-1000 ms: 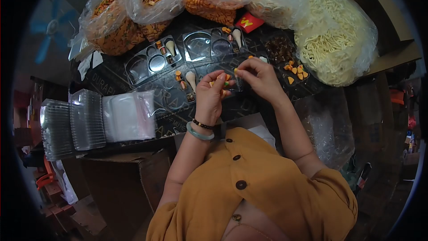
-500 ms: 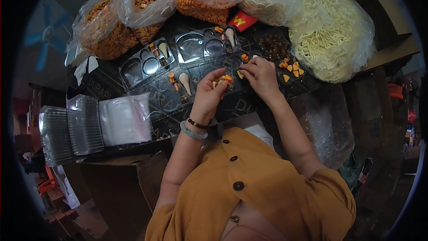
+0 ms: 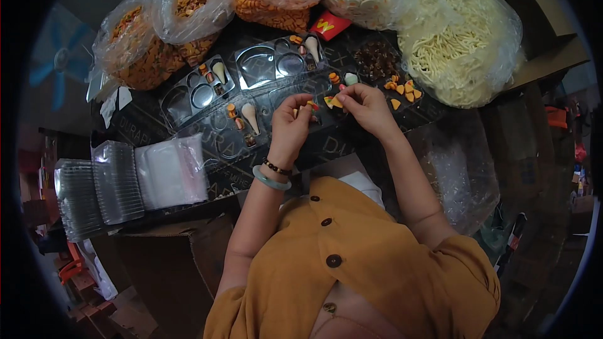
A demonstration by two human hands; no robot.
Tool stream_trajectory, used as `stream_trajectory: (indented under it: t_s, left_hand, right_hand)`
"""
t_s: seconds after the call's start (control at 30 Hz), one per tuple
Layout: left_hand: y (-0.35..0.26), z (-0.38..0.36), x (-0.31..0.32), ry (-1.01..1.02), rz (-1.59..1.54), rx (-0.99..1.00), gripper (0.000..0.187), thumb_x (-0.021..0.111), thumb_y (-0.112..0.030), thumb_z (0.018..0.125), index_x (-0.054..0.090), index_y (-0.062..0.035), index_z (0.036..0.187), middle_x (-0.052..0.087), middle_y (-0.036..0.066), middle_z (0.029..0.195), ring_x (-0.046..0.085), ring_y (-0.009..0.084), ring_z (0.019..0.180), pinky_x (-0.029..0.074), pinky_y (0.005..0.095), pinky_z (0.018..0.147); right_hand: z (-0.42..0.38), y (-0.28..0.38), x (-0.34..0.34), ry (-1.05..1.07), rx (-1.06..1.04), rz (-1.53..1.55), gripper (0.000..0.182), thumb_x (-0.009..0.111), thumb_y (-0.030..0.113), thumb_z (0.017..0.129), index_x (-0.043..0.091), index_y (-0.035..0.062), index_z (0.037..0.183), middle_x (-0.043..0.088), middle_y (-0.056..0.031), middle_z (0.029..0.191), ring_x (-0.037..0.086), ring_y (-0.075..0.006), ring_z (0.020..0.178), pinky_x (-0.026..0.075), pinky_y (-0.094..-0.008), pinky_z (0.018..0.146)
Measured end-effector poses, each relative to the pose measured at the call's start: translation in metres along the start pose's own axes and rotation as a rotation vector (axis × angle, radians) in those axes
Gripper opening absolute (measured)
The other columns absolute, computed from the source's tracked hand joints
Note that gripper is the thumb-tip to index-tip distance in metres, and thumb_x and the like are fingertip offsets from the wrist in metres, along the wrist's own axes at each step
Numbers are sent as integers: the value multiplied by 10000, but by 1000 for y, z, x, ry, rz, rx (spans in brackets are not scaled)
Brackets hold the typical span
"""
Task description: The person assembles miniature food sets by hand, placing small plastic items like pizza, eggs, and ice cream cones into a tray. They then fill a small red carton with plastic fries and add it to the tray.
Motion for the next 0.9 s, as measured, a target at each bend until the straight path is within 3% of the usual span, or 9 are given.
stream_trajectory:
  t_s: [0.13, 0.2, 0.27, 0.33, 0.4, 0.5, 0.7, 0.8, 0.9]
  left_hand:
    - [-3, 10, 4, 58, 65, -7, 144, 551, -64, 857, 614, -28, 981, 592, -9, 774, 532, 56, 663, 422, 185, 555]
    - [-3, 16, 7, 59, 120, -20, 122, 571, -83, 846, 627, -21, 935, 584, -15, 731, 526, 57, 643, 428, 204, 546]
    - [-2, 22, 9, -25, 638, 319, 137, 647, -134, 789, 634, -2, 826, 582, 20, 632, 550, 98, 580, 439, 245, 524]
    - [0, 26, 12, -58, 750, 382, 162, 672, -146, 758, 625, 6, 789, 581, 51, 612, 561, 131, 560, 442, 263, 518]
    - [3, 29, 13, -92, 860, 448, 192, 696, -159, 727, 616, 14, 752, 580, 82, 592, 573, 163, 539, 445, 280, 513]
    - [10, 32, 13, -96, 837, 394, 189, 699, -156, 710, 607, 6, 735, 593, 120, 623, 589, 210, 554, 452, 289, 529]
    - [7, 27, 18, -141, 815, 429, 140, 674, -125, 728, 619, 2, 751, 598, 113, 635, 602, 201, 578, 455, 292, 533]
    - [7, 24, 19, -41, 713, 521, 109, 663, -109, 746, 642, -8, 782, 604, 120, 688, 614, 227, 599, 463, 304, 539]
    - [10, 24, 16, 22, 907, 565, 96, 663, -105, 753, 661, -26, 809, 597, 121, 729, 612, 262, 623, 471, 329, 558]
  right_hand:
    - [-3, 11, -7, -19, -137, -297, 103, 613, 91, 823, 629, 14, 889, 623, -84, 746, 599, -171, 668, 468, -276, 617]
    - [0, 16, -10, 98, -538, -541, 107, 621, 46, 796, 623, 6, 896, 633, -84, 859, 615, -226, 765, 484, -309, 681]
    - [5, 10, -12, 174, -618, -561, 118, 630, 40, 774, 627, 14, 889, 624, -85, 879, 601, -257, 807, 479, -331, 703]
    - [6, 4, -14, 251, -700, -581, 131, 638, 35, 753, 631, 22, 883, 616, -85, 900, 586, -288, 850, 475, -353, 725]
    - [5, 5, -17, 144, -821, -747, 130, 660, 48, 730, 637, 36, 858, 611, -76, 909, 584, -260, 890, 456, -353, 759]
    - [-5, 11, -13, -38, -739, -736, 95, 628, 41, 728, 649, 67, 818, 594, -60, 869, 570, -226, 908, 420, -359, 794]
    - [-3, -5, -9, 13, -721, -874, 98, 658, 66, 709, 646, 90, 803, 576, -31, 810, 577, -229, 813, 421, -347, 700]
    - [-3, -5, -8, 13, -723, -890, 77, 650, 78, 726, 644, 90, 801, 576, -32, 804, 580, -230, 801, 421, -349, 701]
    - [-2, -9, -6, -27, -709, -859, 72, 643, 75, 731, 643, 94, 801, 571, -33, 790, 578, -232, 774, 414, -348, 682]
Point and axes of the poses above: each hand's wrist, its own z-axis towards the middle knuckle, its own x-axis out of the palm, y = z × x, the point moved 1 cm from there along z, towards the middle knuckle
